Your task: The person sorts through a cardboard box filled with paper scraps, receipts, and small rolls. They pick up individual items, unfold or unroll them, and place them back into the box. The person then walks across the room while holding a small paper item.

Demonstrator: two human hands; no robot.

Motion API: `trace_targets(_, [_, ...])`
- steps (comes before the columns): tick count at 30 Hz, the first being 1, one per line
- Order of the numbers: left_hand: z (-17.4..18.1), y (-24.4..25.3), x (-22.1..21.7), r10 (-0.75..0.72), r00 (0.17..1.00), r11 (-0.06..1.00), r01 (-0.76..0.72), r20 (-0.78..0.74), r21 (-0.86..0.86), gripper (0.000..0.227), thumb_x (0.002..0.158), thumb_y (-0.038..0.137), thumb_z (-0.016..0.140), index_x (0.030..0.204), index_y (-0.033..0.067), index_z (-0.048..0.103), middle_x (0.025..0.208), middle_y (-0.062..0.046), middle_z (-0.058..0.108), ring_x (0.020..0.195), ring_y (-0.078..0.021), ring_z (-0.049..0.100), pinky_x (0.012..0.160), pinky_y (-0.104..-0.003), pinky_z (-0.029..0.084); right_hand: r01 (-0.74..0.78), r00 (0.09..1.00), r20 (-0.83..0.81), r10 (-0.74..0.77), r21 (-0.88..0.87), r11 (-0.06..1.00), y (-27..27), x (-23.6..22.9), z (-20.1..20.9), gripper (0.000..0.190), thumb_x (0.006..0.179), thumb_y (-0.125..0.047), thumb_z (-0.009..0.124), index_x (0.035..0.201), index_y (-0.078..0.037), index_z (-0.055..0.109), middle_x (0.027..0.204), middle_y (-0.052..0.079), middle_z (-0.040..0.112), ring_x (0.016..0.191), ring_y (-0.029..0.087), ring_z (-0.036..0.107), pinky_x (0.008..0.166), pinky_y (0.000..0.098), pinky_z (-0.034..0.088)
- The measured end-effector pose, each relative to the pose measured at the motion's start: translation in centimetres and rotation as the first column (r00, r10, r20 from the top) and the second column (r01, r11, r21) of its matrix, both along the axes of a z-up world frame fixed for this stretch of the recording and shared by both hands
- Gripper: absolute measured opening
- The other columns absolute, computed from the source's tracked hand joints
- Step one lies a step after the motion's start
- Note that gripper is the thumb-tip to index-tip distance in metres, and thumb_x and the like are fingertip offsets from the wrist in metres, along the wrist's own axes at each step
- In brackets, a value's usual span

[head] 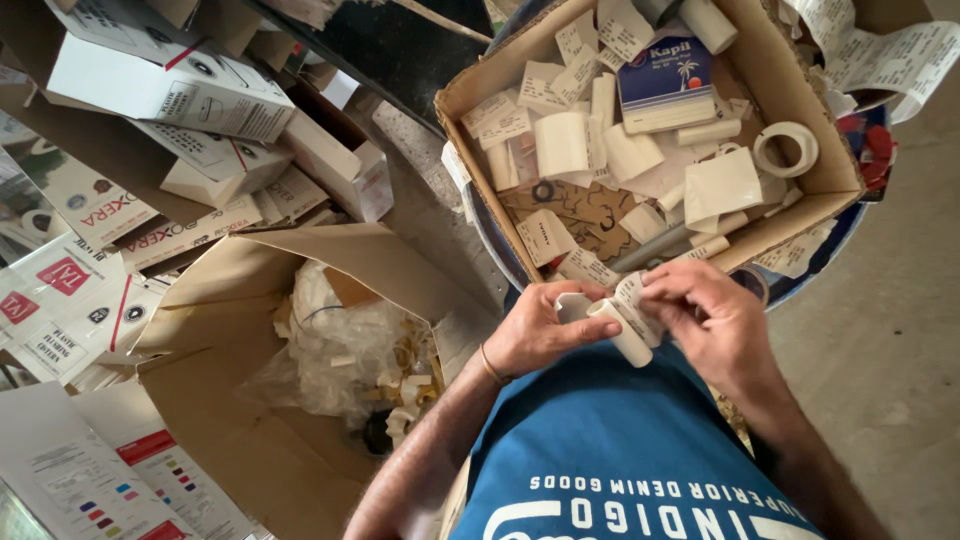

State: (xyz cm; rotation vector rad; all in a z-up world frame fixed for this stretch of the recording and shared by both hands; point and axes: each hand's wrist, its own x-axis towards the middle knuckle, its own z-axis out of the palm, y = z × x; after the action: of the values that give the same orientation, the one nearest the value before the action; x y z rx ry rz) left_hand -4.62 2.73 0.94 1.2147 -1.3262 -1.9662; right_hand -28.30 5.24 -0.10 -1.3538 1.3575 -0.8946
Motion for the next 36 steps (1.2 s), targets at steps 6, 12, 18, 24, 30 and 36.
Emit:
trace_targets(6, [0.4, 0.2, 0.3, -0.067, 0.998, 0.994, 0.066, -0.014, -0.091, 0.037, 0.092, 0.026, 0.081, 0.12, 0.0034, 0.072, 0.1, -0.002, 0.074, 0.091, -0.0059, 0.065, 0.081, -0.025, 0.055, -0.228, 0.972, -0.089, 0.219, -0.107, 0.968, -0.6, -0.2, 2.2, 0.025, 0.083, -0.013, 0.078, 0.104, 0.0, 0.074, 0.111, 0.01, 0.07, 0.099, 0.018, 0.069, 0.082, 0.0286, 0.058])
trace_targets(12, [0.5, 0.3, 0.6, -0.116, 0.993, 0.964, 0.113, -0.001, -0.242, 0.034, 0.094, 0.026, 0.08, 0.119, 0.0051, 0.071, 0.107, -0.005, 0.074, 0.102, -0.0106, 0.069, 0.091, -0.029, 0.056, -0.199, 0.978, 0.103, 0.18, 0.219, 0.955, -0.1, -1.5, 0.3, 0.015, 0.088, -0.009, 0.074, 0.099, 0.0, 0.078, 0.088, 0.008, 0.075, 0.078, 0.016, 0.067, 0.069, 0.0278, 0.053])
trace_targets(18, [-0.8, 0.8, 0.3, 0.085, 0.985, 0.996, -0.08, -0.147, 0.04, 0.028, 0.094, 0.024, 0.079, 0.111, 0.0062, 0.066, 0.098, -0.001, 0.072, 0.088, -0.0051, 0.064, 0.078, -0.023, 0.055, 0.195, 0.869, 0.427, -0.25, 0.169, 0.966, 0.1, -3.1, -2.1, 0.01, 0.103, -0.011, 0.064, 0.109, -0.005, 0.07, 0.092, 0.008, 0.074, 0.077, 0.014, 0.07, 0.07, 0.029, 0.061])
trace_targets(24, [-1.7, 1.0, -0.9, 0.163, 0.983, 0.984, -0.168, -0.084, -0.063, 0.023, 0.095, 0.019, 0.08, 0.108, 0.0049, 0.066, 0.095, 0.0, 0.068, 0.084, -0.0045, 0.062, 0.073, -0.022, 0.053, 0.265, 0.951, 0.218, -0.217, -0.225, 0.937, -1.0, -1.6, -2.7, 0.007, 0.113, -0.012, 0.061, 0.113, -0.005, 0.062, 0.101, 0.01, 0.073, 0.085, 0.011, 0.07, 0.072, 0.0243, 0.06])
trace_targets(30, [-2.1, 0.1, -1.9, 0.31, 0.918, 0.95, -0.292, -0.248, 0.107, 0.025, 0.094, 0.021, 0.078, 0.107, 0.0039, 0.066, 0.097, -0.001, 0.072, 0.086, -0.005, 0.063, 0.075, -0.021, 0.053, 0.14, 0.911, 0.385, -0.146, 0.044, 0.989, 1.4, 1.5, -0.4, 0.018, 0.105, -0.012, 0.058, 0.118, 0.0, 0.06, 0.104, 0.013, 0.063, 0.094, 0.011, 0.057, 0.084, 0.0242, 0.049])
trace_targets(36, [-1.0, -0.2, -1.6, 0.262, 0.956, 0.961, -0.271, -0.132, -0.053, 0.028, 0.093, 0.022, 0.08, 0.107, 0.0021, 0.067, 0.096, -0.002, 0.072, 0.088, -0.0067, 0.065, 0.078, -0.023, 0.055, -0.031, 0.886, 0.461, 0.052, -0.053, 0.998, 0.6, 1.4, 0.7, 0.045, 0.095, -0.001, 0.067, 0.133, -0.002, 0.041, 0.127, 0.021, 0.067, 0.115, 0.022, 0.068, 0.095, 0.0319, 0.06])
